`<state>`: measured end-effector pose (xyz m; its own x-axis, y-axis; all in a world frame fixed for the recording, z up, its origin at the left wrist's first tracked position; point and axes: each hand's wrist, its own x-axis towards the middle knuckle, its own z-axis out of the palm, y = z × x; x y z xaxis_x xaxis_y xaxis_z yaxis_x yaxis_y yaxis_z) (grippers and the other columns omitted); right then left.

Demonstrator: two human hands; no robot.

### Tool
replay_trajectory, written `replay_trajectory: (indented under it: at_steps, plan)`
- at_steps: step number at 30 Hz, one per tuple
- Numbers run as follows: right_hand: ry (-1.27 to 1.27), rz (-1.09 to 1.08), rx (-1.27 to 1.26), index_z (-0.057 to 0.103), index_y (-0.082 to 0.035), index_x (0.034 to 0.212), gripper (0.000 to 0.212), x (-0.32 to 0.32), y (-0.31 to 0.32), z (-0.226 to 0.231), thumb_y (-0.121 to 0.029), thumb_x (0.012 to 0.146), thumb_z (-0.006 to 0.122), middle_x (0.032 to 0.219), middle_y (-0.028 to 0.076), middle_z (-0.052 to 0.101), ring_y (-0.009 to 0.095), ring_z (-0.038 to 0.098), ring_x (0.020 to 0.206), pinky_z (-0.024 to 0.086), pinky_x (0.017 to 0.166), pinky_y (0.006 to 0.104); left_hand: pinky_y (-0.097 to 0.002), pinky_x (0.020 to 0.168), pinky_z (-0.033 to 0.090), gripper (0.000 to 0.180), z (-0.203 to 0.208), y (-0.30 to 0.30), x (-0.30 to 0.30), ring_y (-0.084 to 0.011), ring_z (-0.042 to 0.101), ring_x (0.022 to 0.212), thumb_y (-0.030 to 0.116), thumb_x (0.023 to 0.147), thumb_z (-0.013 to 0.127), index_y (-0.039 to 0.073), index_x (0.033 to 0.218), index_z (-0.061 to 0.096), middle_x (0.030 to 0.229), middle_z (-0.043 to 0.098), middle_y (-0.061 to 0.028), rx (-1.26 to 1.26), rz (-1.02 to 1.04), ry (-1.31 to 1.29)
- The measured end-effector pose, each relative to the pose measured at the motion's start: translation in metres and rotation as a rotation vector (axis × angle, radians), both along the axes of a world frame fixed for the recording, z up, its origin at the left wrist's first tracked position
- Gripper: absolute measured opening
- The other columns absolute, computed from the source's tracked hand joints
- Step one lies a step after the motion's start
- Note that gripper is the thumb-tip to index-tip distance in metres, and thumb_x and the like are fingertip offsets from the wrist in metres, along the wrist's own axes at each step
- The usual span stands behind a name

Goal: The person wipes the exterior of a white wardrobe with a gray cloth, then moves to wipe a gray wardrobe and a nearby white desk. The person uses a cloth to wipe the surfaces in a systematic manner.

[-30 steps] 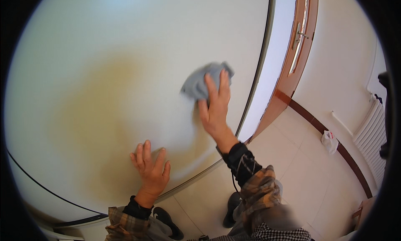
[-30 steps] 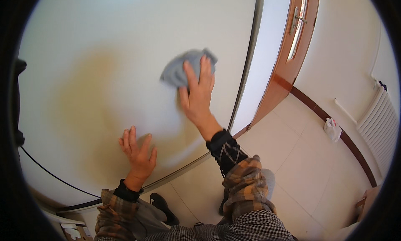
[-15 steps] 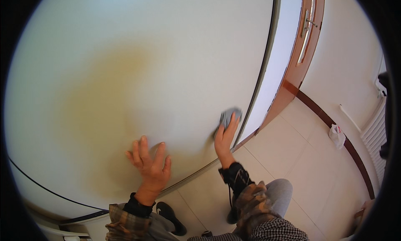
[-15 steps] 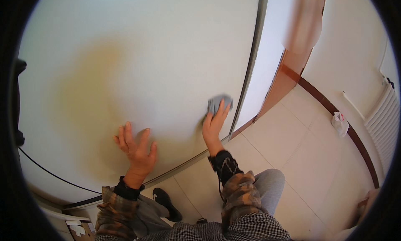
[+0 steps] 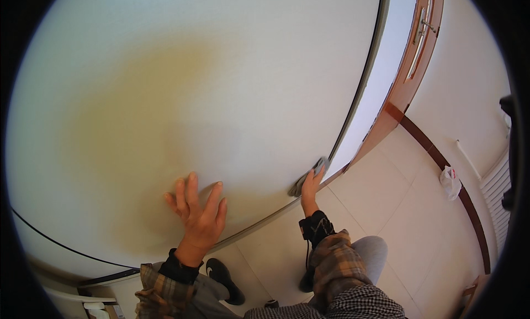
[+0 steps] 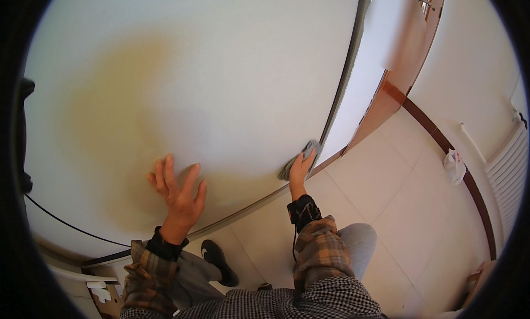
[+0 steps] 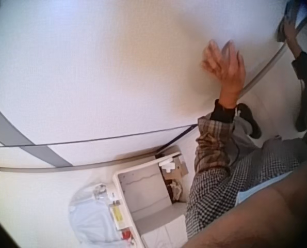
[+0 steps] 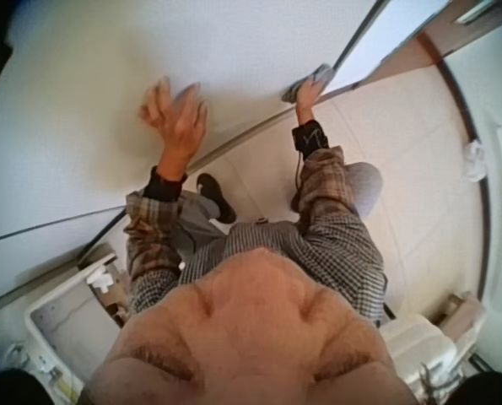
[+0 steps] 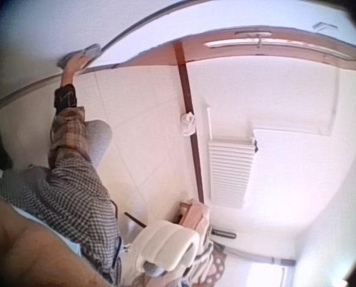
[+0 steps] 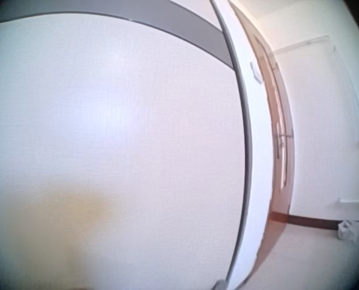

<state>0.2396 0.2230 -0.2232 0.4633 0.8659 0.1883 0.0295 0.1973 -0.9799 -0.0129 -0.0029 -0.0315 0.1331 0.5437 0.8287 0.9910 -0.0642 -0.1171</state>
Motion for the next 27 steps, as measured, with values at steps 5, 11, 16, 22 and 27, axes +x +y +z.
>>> replay_trajectory:
  at_steps: [5, 11, 16, 22, 27]
  plan:
    - [0.234, 0.03, -0.073, 0.022, -0.001, 0.159, 0.062, -0.032, -0.022, 0.03, -0.023, 0.107, 0.046, 0.164, 0.019, 0.026, 0.034, 0.028, 0.149, 0.022, 0.121, 0.0382, -0.0599, 0.122, 0.002, 0.031, 0.0, 0.0, 0.0, -0.0409, 0.027, 0.146, 0.024, 0.087, 0.071, 0.018, 0.118, 0.073, 0.154, 0.04, -0.0211, 0.038, 0.01, 0.001]
    - [-0.489, 0.127, 0.508, 0.03, 0.0, 0.156, 0.063, -0.095, -0.092, 0.136, -0.005, 0.096, 0.049, 0.165, 0.032, 0.008, 0.048, 0.011, 0.153, 0.014, 0.123, 0.0488, -0.0601, 0.122, 0.007, 0.034, 0.003, -0.003, 0.002, -0.0432, 0.024, 0.148, 0.019, 0.085, 0.072, 0.013, 0.119, 0.071, 0.155, 0.038, -0.025, 0.01, -0.049, -0.054]
    - [-0.302, 0.151, 0.331, 0.024, 0.001, 0.158, 0.066, -0.112, -0.117, 0.063, -0.005, 0.097, 0.049, 0.164, 0.035, 0.007, 0.051, 0.012, 0.152, 0.014, 0.123, 0.0509, -0.0588, 0.122, 0.009, 0.035, 0.006, -0.005, -0.007, -0.0407, 0.025, 0.149, 0.018, 0.085, 0.072, 0.012, 0.118, 0.07, 0.156, 0.039, -0.0227, -0.003, -0.064, -0.009]
    - [0.095, 0.334, -0.196, 0.015, 0.003, 0.16, 0.072, -0.116, -0.139, 0.023, -0.024, 0.104, 0.053, 0.166, 0.028, 0.015, 0.044, 0.013, 0.153, 0.016, 0.123, 0.0448, -0.0587, 0.121, 0.011, 0.04, 0.001, -0.008, -0.017, -0.0397, 0.026, 0.149, 0.017, 0.083, 0.073, 0.011, 0.122, 0.068, 0.157, 0.039, -0.0223, -0.049, -0.08, 0.024]
    - [-0.35, 0.265, 0.538, 0.037, 0.001, 0.152, 0.058, -0.147, -0.148, 0.149, -0.012, 0.099, 0.055, 0.163, 0.036, 0.009, 0.052, 0.012, 0.151, 0.016, 0.121, 0.0556, -0.0626, 0.12, 0.013, 0.051, 0.004, -0.008, -0.024, -0.0421, 0.027, 0.148, 0.017, 0.082, 0.074, 0.01, 0.131, 0.062, 0.158, 0.035, -0.0236, 0.09, -0.014, -0.124]
